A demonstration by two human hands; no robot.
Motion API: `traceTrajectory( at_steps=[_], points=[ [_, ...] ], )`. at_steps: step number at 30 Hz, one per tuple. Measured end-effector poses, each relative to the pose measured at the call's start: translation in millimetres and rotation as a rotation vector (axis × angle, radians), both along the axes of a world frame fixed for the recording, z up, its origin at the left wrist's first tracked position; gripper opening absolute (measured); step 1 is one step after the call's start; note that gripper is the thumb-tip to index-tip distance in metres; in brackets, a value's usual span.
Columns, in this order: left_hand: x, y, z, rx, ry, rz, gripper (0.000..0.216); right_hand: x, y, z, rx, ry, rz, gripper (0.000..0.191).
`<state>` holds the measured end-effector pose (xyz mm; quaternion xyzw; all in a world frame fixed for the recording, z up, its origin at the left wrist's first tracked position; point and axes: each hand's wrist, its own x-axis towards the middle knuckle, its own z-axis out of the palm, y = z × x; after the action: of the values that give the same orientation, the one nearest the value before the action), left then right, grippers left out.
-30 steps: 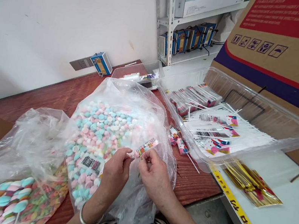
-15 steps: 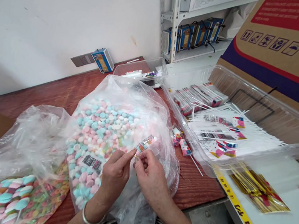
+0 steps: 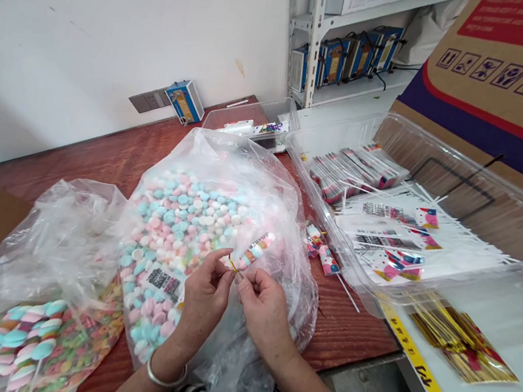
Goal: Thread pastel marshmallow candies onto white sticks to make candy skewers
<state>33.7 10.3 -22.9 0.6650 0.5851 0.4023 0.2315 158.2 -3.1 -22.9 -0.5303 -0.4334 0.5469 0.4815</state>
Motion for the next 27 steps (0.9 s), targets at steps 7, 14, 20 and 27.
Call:
traceTrajectory(
  at_steps=[7,14,20,27],
  points=[
    [0.8,-3.5,-3.0,0.111,0.16,-0.038,0.045,-2.4,6.3,-8.3,0.014,-0.029,-0.064,0.027],
    [1.4,-5.6,-3.3,0.227,0.25,-0.028,0.024,-5.5,3.5,-12.0,0.003,-0.01,-0.08,0.028],
    [-1.1,-2.2,1.7,0.058,0.122,-0.084,0.036,-6.4,2.2,-10.5,0.045,-0.039,-0.093,0.028],
    [1.5,-3.2,-2.0,-0.079,0.113,-0.053,0.05,-5.9,-3.8,0.0,0.158,-0.228,-0.165,0.022]
  ],
)
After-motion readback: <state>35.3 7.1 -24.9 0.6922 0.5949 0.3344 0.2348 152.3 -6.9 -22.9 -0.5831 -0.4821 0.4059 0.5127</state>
